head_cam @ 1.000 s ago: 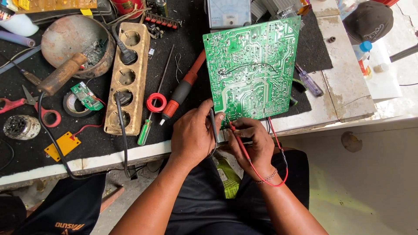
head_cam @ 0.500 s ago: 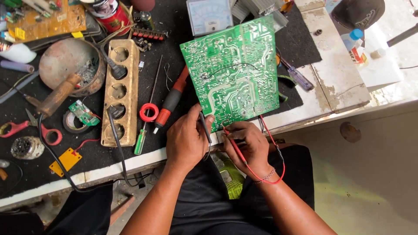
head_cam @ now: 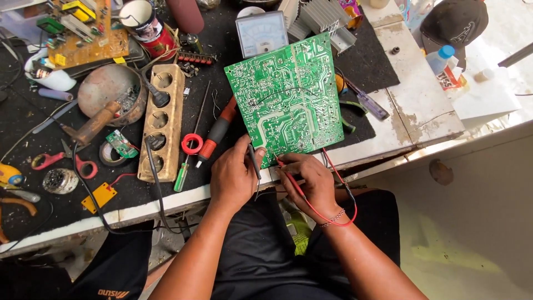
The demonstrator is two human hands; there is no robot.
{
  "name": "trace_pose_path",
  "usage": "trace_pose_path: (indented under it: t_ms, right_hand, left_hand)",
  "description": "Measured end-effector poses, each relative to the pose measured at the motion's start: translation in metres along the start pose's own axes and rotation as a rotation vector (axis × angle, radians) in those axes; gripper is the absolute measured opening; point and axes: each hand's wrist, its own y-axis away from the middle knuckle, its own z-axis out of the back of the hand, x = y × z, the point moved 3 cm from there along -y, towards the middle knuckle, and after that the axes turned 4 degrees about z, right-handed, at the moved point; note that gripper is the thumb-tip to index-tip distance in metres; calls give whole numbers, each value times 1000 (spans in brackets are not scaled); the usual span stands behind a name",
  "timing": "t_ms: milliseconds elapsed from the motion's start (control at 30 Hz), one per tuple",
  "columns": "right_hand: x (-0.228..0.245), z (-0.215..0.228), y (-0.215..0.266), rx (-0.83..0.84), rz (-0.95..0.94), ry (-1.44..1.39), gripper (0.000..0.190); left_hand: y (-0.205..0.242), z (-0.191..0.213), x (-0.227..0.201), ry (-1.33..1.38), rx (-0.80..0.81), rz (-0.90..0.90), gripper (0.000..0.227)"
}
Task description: The person uses a multimeter to test various points on a green circuit board. They hold the board with one hand and use the probes with the other to check connections. The board is flipped over to reveal the component side before testing continues.
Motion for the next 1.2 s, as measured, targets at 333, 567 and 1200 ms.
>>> trace_pose_path:
  t_ms: [333,567,1200]
  right_hand:
    - [-2,10,0,99,17,-84,8]
    - [-3,23,-6,94,-127,-181,12]
    - [-15,14,3,-119,-455,-153,15]
  left_hand:
    - [2,-6,6,11,-22,19,42]
    - [2,-12,9,-7,-50,6,41]
    - [5,-4,12,31,-2,-25,48]
